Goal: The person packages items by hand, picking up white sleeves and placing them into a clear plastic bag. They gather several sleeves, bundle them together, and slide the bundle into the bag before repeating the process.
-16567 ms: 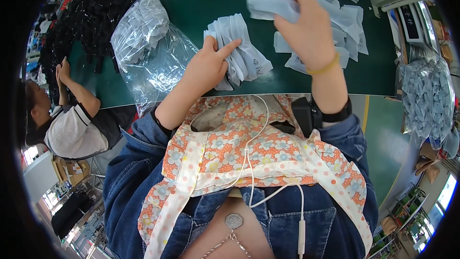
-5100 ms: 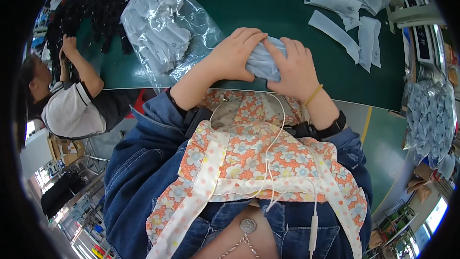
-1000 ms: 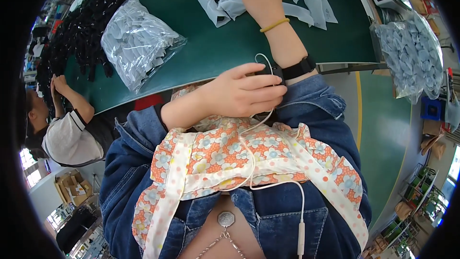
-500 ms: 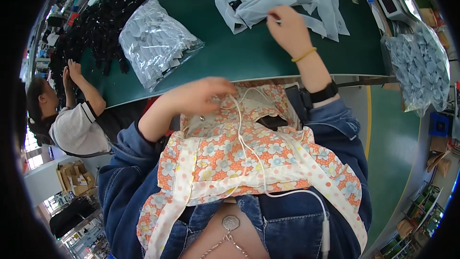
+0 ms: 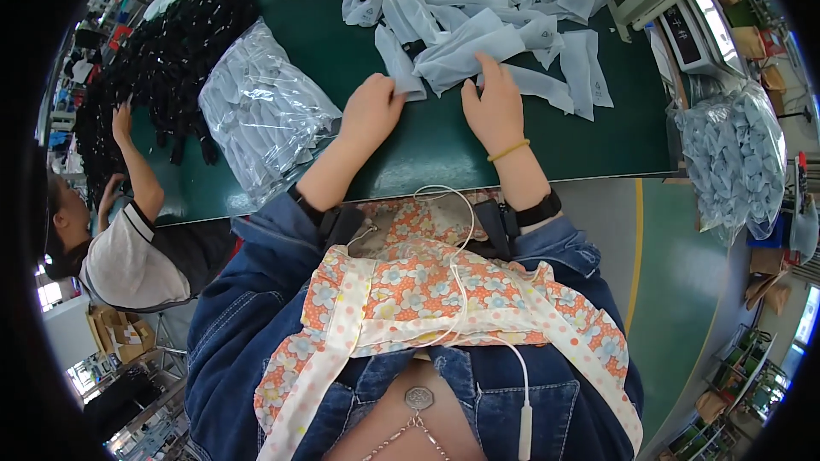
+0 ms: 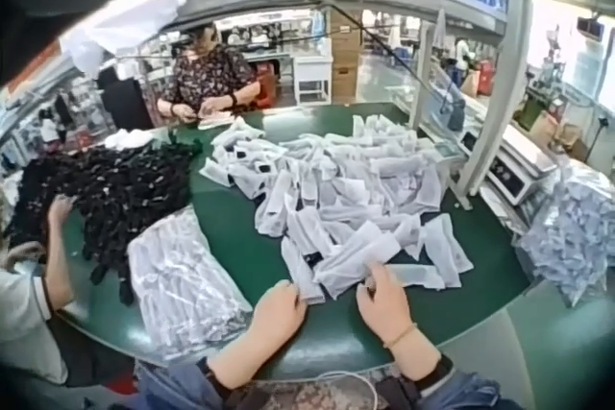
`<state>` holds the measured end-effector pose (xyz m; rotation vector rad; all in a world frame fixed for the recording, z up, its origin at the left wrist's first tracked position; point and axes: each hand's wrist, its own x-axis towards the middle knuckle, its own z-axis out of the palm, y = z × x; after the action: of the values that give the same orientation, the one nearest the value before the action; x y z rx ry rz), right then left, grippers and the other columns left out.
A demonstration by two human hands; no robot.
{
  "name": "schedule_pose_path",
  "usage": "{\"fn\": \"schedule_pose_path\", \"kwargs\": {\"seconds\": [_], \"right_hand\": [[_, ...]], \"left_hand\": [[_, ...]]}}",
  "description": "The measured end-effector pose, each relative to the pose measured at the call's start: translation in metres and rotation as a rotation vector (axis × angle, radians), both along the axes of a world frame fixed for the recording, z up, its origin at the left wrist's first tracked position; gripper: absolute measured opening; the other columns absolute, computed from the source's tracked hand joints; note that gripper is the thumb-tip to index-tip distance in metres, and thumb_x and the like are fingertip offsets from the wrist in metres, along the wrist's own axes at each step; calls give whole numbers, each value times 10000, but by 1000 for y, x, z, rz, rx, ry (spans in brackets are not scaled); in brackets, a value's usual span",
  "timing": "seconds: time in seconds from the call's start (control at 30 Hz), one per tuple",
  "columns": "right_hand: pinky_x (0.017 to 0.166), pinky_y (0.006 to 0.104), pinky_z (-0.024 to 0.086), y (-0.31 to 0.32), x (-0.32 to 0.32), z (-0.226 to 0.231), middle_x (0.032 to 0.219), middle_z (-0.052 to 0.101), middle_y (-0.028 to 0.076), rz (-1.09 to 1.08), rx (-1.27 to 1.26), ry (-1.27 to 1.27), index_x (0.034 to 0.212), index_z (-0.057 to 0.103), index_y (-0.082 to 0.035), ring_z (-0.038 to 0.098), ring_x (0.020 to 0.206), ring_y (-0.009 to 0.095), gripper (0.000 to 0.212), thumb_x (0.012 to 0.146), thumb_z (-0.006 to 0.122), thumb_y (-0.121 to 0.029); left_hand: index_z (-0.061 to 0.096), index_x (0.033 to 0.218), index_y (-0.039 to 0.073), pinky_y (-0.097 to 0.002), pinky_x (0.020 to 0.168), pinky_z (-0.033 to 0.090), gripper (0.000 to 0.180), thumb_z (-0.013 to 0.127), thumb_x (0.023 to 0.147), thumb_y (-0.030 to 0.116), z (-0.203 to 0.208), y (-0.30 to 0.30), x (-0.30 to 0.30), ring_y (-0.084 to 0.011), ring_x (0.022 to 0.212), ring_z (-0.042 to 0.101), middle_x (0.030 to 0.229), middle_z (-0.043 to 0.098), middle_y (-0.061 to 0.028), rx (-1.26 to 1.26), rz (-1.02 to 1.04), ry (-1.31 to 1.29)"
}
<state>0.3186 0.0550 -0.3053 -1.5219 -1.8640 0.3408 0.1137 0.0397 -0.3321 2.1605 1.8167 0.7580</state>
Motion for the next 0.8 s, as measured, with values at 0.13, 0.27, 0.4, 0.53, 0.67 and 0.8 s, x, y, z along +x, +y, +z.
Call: {"fn": "schedule_pose_path", "kwargs": {"seconds": [0.13, 0.27, 0.4, 0.53, 0.67, 0.8], "right_hand": [[687, 382, 462, 3, -3, -3, 761, 552, 138, -128, -203, 262, 1185, 548, -121, 565, 715, 305, 367, 836, 611, -213], [691, 400, 468, 23, -14, -4, 790, 588, 162, -95, -286, 215, 1187, 529, -89, 582, 712, 322, 378, 854, 610, -248], [733, 411, 471, 32, -14, -21, 866, 610, 184, -149, -246, -55, 1196, 511, -83, 605, 792, 342, 394, 855, 613, -252], [747, 389, 484, 8, -3, -28, 907, 622, 191, -66, -50, -77, 1258, 446, -92, 623, 843, 344, 482, 835, 631, -230], [737, 381, 496, -24, -10, -9, 915, 617, 193, 71, -83, 277, 1304, 379, -92, 630, 851, 343, 601, 787, 668, -193], [712, 351, 504, -41, -34, -10, 943, 607, 184, 105, -400, 103, 1348, 301, -60, 633, 825, 286, 729, 743, 699, -146]], "left_hand": [[546, 768, 8, -362, 628, 460, 188, 627, 806, 173, 59, -7, -17, -280, 730, 576, 828, 553, -109, 228, -82, -369], [565, 797, -3, -318, 625, 437, 198, 598, 846, 186, 80, -11, -21, -242, 741, 560, 881, 574, -102, -172, -20, -941], [555, 859, -20, -318, 662, 456, 240, 596, 862, 217, 54, -9, -10, -264, 773, 572, 907, 598, -131, -509, 122, -1008], [507, 981, -33, -346, 712, 492, 322, 620, 841, 235, 0, -28, -12, -330, 786, 604, 881, 622, -173, -187, 114, -552], [432, 1104, -39, -384, 772, 502, 458, 644, 809, 239, 0, -49, -12, -395, 848, 611, 900, 625, -217, -166, 71, -215], [390, 1157, -44, -411, 809, 493, 530, 656, 785, 226, 27, -45, -8, -421, 956, 584, 1014, 587, -263, -491, 71, -213]]}}
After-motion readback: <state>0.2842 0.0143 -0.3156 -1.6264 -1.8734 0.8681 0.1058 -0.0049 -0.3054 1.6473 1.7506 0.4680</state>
